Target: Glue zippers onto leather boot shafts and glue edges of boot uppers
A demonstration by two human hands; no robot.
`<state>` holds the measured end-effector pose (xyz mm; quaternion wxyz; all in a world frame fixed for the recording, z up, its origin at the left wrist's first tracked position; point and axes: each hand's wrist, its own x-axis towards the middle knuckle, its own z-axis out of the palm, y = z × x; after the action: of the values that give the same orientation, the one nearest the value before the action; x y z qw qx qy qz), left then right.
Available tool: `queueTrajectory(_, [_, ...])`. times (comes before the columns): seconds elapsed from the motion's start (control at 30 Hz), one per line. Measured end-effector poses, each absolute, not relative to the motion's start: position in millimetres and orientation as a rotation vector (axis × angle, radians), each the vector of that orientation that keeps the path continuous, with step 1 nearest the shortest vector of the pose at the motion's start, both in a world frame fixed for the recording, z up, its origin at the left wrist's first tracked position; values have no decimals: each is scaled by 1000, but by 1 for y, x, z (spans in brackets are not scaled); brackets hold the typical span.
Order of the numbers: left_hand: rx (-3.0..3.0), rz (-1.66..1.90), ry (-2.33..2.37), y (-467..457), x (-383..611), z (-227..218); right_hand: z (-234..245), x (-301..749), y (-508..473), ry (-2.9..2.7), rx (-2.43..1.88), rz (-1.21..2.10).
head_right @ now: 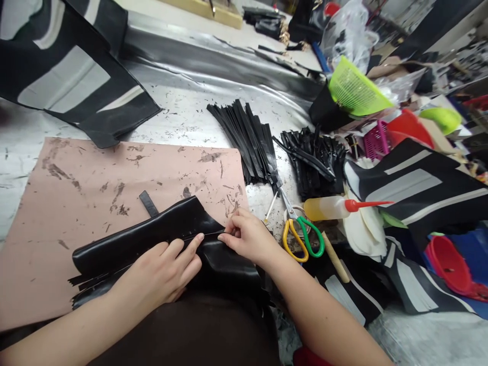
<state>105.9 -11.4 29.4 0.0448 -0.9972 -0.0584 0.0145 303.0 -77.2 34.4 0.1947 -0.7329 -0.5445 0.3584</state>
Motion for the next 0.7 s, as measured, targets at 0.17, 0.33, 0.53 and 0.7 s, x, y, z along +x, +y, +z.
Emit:
queueTrajectory(0.17, [-3041, 36, -174, -11, 105, 28, 32, 305, -68, -1593, -2129, 962])
queueTrajectory(0.33, [-3057, 107, -134, -8, 105, 32, 39, 309, -49, -1802, -2394, 966])
queueTrajectory(0.53, [-3070, 232, -142, -7, 105, 37, 54, 338, -54, -1723, -2766, 730])
queueTrajectory(0.7, [-3052, 299, -111, -9, 105, 41, 40, 367, -85, -1346, -2982, 632])
